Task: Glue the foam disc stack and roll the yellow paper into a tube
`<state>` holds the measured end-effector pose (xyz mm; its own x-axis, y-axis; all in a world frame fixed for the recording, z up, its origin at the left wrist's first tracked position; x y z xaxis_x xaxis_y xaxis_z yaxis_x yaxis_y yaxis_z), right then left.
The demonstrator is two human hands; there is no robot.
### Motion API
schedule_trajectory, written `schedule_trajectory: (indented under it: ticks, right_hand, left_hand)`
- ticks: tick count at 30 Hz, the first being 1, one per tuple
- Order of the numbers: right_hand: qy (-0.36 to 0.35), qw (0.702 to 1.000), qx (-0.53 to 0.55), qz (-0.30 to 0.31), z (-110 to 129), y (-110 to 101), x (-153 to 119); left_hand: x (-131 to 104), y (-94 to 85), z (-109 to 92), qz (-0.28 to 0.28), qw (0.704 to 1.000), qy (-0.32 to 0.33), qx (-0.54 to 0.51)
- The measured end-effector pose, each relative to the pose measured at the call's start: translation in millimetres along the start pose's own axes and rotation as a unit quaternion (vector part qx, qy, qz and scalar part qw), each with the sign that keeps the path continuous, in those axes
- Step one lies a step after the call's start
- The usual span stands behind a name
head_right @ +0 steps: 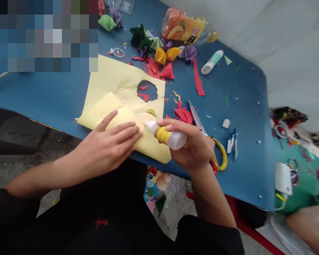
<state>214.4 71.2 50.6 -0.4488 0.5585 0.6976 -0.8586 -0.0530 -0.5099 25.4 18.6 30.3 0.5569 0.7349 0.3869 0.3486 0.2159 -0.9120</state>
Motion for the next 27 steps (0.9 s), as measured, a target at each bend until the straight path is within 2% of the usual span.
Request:
schedule_trajectory:
  ticks: [3, 8, 12, 14, 17, 19, 20, 22, 25, 27]
  right_hand:
    - [-0.004, 1.000, 0.005, 0.019, 0.2, -3.7, -1.1]
    - [-0.028, 0.988, -0.148, -0.011, -5.9, -24.4, -1.0]
    - [-0.091, 0.962, -0.256, 0.027, -5.8, -42.6, 6.6]
    - [-0.104, 0.924, -0.361, 0.075, -5.8, -49.4, 14.7]
    - [-0.074, 0.826, -0.526, 0.187, -19.7, -54.5, 32.1]
    - [-0.050, 0.762, -0.584, 0.277, -41.4, -54.4, 44.9]
    - [-0.042, 0.738, -0.598, 0.309, -54.8, -53.8, 51.4]
    - [-0.017, 0.670, -0.645, 0.368, -85.1, -52.1, 63.1]
    - [-0.035, 0.646, -0.647, 0.404, -118.7, -44.6, 75.1]
    - [-0.067, 0.643, -0.638, 0.418, -129.6, -37.1, 76.3]
  left_hand:
    - [-1.2, 0.0, 0.5, 0.006, 1.000, 0.002, -0.001]
    - [-2.4, -0.5, 1.3, 0.008, 1.000, 0.006, 0.000]
    - [-2.3, -0.1, 2.0, 0.005, 1.000, 0.008, 0.000]
    - [-2.2, 0.2, 1.9, 0.001, 1.000, 0.011, 0.001]
    - [-2.4, 0.7, 1.6, -0.002, 1.000, 0.012, 0.003]
    - [-2.6, 1.0, 1.2, -0.003, 1.000, 0.011, 0.004]
    - [-2.7, 1.1, 0.9, -0.003, 1.000, 0.010, 0.004]
    - [-2.7, 1.3, 0.3, -0.004, 1.000, 0.010, 0.005]
    - [-2.3, 1.7, -0.8, -0.007, 1.000, 0.008, 0.009]
    - [-1.7, 2.1, -1.8, -0.008, 1.000, 0.007, 0.013]
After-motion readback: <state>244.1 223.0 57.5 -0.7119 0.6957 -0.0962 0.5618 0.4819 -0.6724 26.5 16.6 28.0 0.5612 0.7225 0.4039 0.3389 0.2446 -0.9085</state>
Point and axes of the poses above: each hand's wrist, its own x-axis towards the middle knuckle, its own y-axis out of the palm, z = x × y, the point moved 3 cm from there along x, towards the middle knuckle, and after that the axes turned 2 degrees about x, right-handed, at the moved point
